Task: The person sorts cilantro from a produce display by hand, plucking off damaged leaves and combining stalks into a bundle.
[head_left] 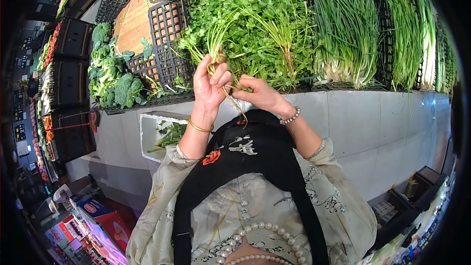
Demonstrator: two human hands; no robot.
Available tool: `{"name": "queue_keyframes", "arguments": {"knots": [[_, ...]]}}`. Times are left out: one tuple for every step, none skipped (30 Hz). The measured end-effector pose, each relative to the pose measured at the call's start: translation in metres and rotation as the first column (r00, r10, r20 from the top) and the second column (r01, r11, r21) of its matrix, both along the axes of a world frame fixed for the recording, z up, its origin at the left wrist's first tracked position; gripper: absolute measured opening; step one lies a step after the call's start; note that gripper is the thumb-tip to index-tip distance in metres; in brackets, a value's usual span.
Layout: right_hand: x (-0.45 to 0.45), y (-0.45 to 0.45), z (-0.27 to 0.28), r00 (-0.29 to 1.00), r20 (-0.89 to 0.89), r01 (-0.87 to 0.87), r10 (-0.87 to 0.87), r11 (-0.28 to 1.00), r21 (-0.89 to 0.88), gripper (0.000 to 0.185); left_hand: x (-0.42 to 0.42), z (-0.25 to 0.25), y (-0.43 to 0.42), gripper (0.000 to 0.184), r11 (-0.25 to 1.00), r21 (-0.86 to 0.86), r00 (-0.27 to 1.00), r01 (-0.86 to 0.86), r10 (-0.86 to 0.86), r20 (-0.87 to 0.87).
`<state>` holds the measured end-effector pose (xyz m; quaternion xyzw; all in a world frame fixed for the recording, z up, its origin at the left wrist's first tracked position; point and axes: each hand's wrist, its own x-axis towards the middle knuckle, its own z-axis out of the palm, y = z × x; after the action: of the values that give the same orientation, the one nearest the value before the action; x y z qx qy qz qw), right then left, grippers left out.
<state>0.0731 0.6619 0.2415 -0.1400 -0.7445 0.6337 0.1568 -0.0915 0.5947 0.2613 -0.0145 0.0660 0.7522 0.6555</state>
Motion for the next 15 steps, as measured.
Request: {"name": "queue_keyframes", "arguments": {"knots": [[0.000, 0.001, 0.003, 1.000, 0.009, -0.023, 0.023, 1.000, -0.004, 0.022, 0.000, 0.003, 0.000, 0.037, 1.000, 0.002, 1.000, -0.002, 0.002, 0.005], [0.001, 0.002, 0.005, 0.999, 0.018, -0.045, 0.045, 0.999, -0.009, 0.024, -0.002, 0.007, -0.002, 0.016, 0.999, 0.003, 0.999, 0.038, -0.038, 0.015], [0.004, 0.004, 0.006, 0.999, -0.019, -0.043, 0.043, 0.999, 0.007, 0.022, -0.006, 0.006, -0.002, 0.013, 0.996, -0.084, 1.000, 0.009, -0.011, -0.024], [0.010, 0.007, 0.006, 0.998, -0.055, -0.040, 0.041, 0.999, 0.024, 0.021, -0.011, 0.001, -0.003, 0.010, 0.985, -0.169, 0.998, -0.024, 0.014, -0.063], [0.017, 0.009, 0.007, 0.995, -0.089, -0.037, 0.040, 0.999, 0.039, 0.020, -0.015, -0.005, -0.004, 0.007, 0.966, -0.252, 0.994, -0.060, 0.035, -0.103], [0.023, 0.011, 0.010, 0.995, -0.095, -0.033, 0.038, 0.998, 0.054, 0.020, -0.019, -0.013, -0.004, 0.003, 0.964, -0.254, 0.996, -0.083, 0.072, -0.053], [0.029, 0.014, 0.015, 0.991, -0.133, -0.020, 0.024, 0.999, 0.032, 0.020, -0.024, -0.023, -0.006, 0.003, 0.973, -0.220, 0.996, -0.065, 0.050, -0.074], [0.033, 0.017, 0.021, 0.985, -0.170, -0.007, 0.008, 1.000, 0.008, 0.020, -0.030, -0.032, -0.009, 0.004, 0.981, -0.187, 0.995, -0.044, 0.027, -0.095], [0.039, 0.020, 0.025, 0.978, -0.208, 0.006, -0.009, 1.000, -0.018, 0.020, -0.032, -0.032, -0.010, 0.004, 0.988, -0.155, 0.993, -0.022, 0.004, -0.118], [0.049, 0.023, 0.026, 0.973, -0.209, 0.063, -0.103, 0.979, -0.193, 0.019, -0.031, -0.033, -0.012, 0.013, 0.983, -0.178, 0.992, -0.034, 0.012, -0.122], [0.051, 0.028, 0.025, 0.949, -0.228, 0.121, -0.219, 0.918, -0.378, 0.018, -0.030, -0.032, -0.015, 0.014, 0.979, -0.203, 0.987, -0.001, -0.032, -0.157], [0.049, 0.036, 0.024, 0.916, -0.223, 0.164, -0.334, 0.818, -0.551, 0.017, -0.030, -0.030, -0.018, 0.015, 0.973, -0.229, 0.979, 0.032, -0.076, -0.188], [0.046, 0.043, 0.025, 0.874, -0.196, 0.190, -0.444, 0.685, -0.704, 0.017, -0.028, -0.027, -0.021, 0.016, 0.964, -0.257, 0.968, 0.063, -0.121, -0.219], [0.039, 0.048, 0.025, 0.857, -0.124, 0.279, -0.501, 0.652, -0.705, 0.020, -0.024, -0.024, -0.022, 0.020, 0.949, -0.313, 0.958, 0.036, -0.122, -0.260], [0.029, 0.048, 0.026, 0.848, -0.060, 0.356, -0.526, 0.651, -0.671, 0.019, -0.018, -0.019, -0.022, 0.020, 0.947, -0.320, 0.951, 0.016, -0.113, -0.287]]}}
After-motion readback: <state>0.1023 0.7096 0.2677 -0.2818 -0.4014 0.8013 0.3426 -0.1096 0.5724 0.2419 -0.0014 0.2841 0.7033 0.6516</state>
